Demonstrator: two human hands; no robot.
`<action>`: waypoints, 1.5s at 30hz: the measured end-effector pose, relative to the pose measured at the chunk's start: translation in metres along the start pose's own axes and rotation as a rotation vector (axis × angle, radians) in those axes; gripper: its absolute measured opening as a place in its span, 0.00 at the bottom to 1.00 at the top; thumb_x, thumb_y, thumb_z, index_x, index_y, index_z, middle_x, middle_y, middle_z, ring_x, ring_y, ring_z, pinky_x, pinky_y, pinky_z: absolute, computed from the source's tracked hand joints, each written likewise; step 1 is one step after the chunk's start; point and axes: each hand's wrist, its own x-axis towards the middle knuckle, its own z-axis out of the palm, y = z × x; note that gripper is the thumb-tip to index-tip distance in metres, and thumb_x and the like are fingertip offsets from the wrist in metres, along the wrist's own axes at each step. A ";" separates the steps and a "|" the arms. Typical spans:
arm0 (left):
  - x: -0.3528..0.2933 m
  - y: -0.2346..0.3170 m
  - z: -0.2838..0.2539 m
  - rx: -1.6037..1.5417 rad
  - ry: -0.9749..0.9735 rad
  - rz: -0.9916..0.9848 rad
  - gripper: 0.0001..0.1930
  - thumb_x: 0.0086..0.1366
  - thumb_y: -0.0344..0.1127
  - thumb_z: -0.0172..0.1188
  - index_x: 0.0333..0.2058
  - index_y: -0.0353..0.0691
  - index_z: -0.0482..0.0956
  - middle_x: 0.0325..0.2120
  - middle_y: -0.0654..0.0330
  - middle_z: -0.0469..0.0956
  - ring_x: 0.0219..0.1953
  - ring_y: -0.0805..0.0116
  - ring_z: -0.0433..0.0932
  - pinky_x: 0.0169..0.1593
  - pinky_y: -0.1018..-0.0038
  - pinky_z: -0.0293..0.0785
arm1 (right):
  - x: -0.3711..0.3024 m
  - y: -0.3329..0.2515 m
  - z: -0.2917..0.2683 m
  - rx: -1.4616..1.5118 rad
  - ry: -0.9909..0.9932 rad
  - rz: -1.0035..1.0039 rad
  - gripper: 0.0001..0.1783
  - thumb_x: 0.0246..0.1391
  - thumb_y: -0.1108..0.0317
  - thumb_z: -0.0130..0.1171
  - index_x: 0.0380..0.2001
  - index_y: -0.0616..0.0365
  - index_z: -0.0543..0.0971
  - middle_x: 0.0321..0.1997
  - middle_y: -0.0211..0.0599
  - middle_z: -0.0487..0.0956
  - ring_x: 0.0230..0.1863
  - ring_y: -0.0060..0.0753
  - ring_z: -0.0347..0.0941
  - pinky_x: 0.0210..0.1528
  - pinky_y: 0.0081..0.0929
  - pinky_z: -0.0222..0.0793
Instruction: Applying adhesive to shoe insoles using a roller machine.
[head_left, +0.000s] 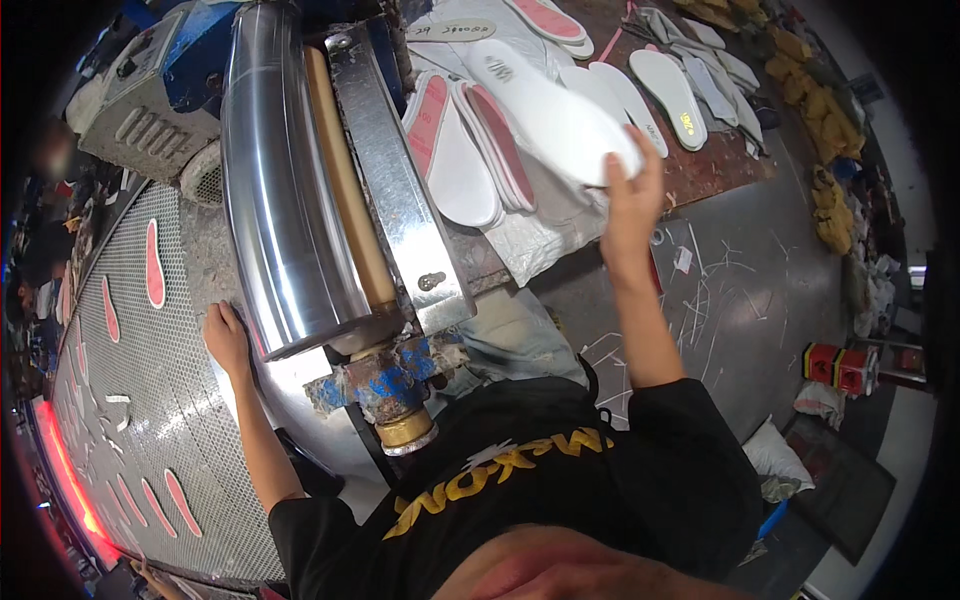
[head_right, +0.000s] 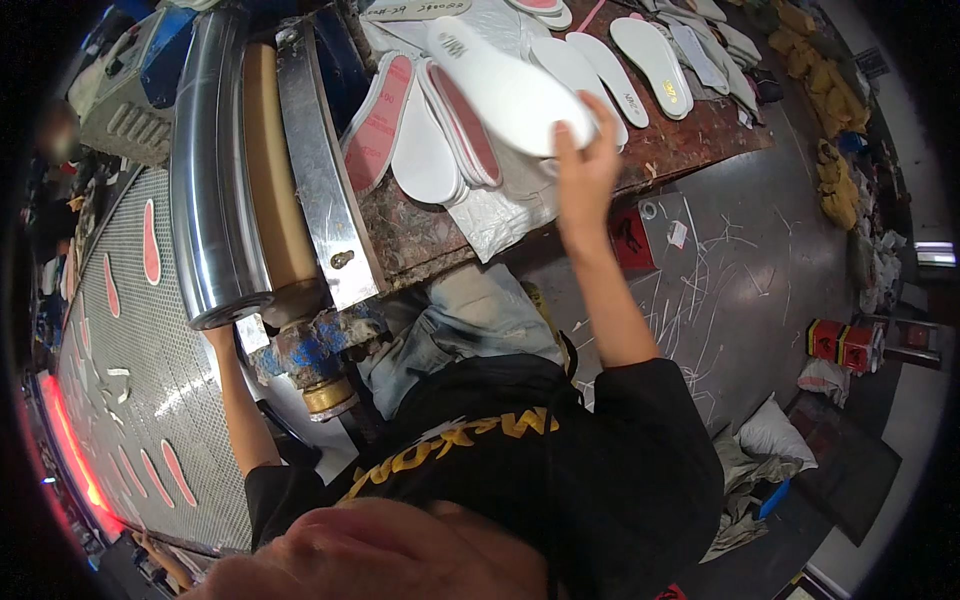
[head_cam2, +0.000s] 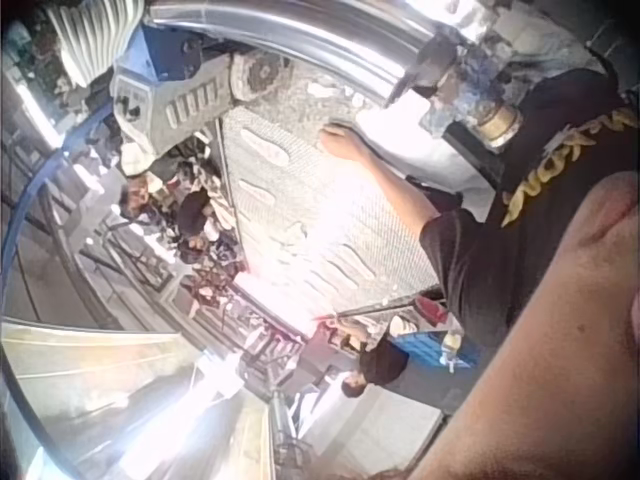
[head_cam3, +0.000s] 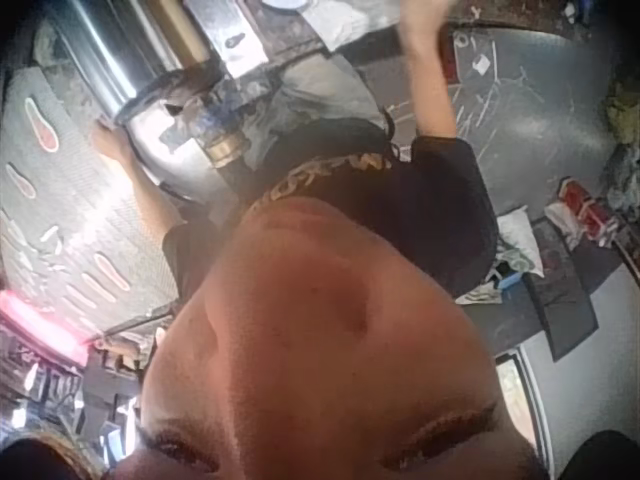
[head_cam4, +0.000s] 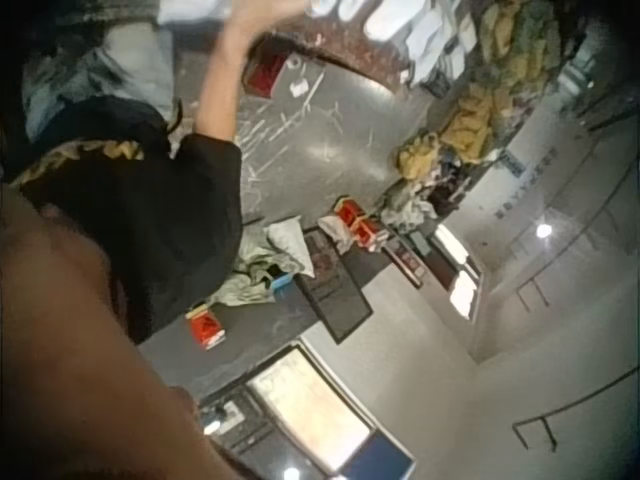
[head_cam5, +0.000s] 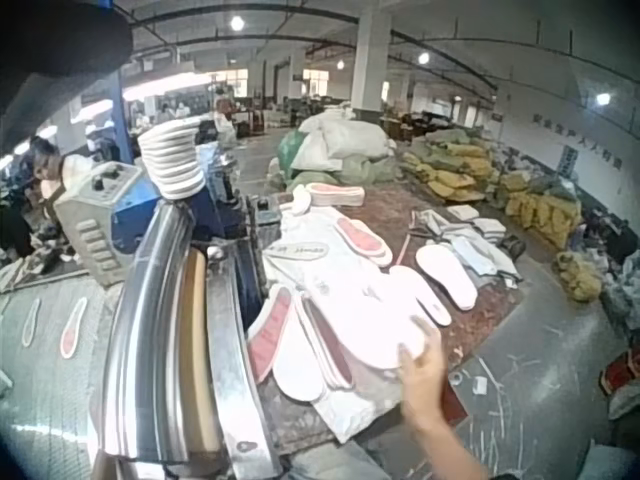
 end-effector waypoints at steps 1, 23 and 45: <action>0.000 -0.001 0.001 0.000 0.000 0.001 0.17 0.69 0.40 0.45 0.25 0.31 0.67 0.21 0.44 0.69 0.25 0.45 0.68 0.31 0.57 0.62 | 0.011 -0.001 -0.011 0.051 0.135 0.047 0.22 0.57 0.71 0.54 0.54 0.63 0.65 0.50 0.42 0.71 0.46 0.27 0.70 0.49 0.24 0.67; -0.003 -0.021 0.012 -0.046 -0.052 -0.037 0.16 0.66 0.38 0.49 0.24 0.32 0.69 0.21 0.45 0.70 0.26 0.45 0.68 0.32 0.57 0.62 | 0.031 0.081 0.025 -0.426 -0.289 -0.050 0.21 0.54 0.64 0.54 0.47 0.66 0.66 0.35 0.62 0.76 0.40 0.58 0.76 0.41 0.41 0.69; 0.021 0.099 -0.043 0.081 -0.015 0.033 0.14 0.66 0.36 0.48 0.24 0.31 0.70 0.21 0.45 0.70 0.27 0.46 0.69 0.33 0.57 0.63 | 0.041 0.087 0.020 -0.393 -0.288 0.140 0.27 0.51 0.62 0.52 0.52 0.67 0.67 0.42 0.57 0.75 0.41 0.51 0.74 0.47 0.37 0.68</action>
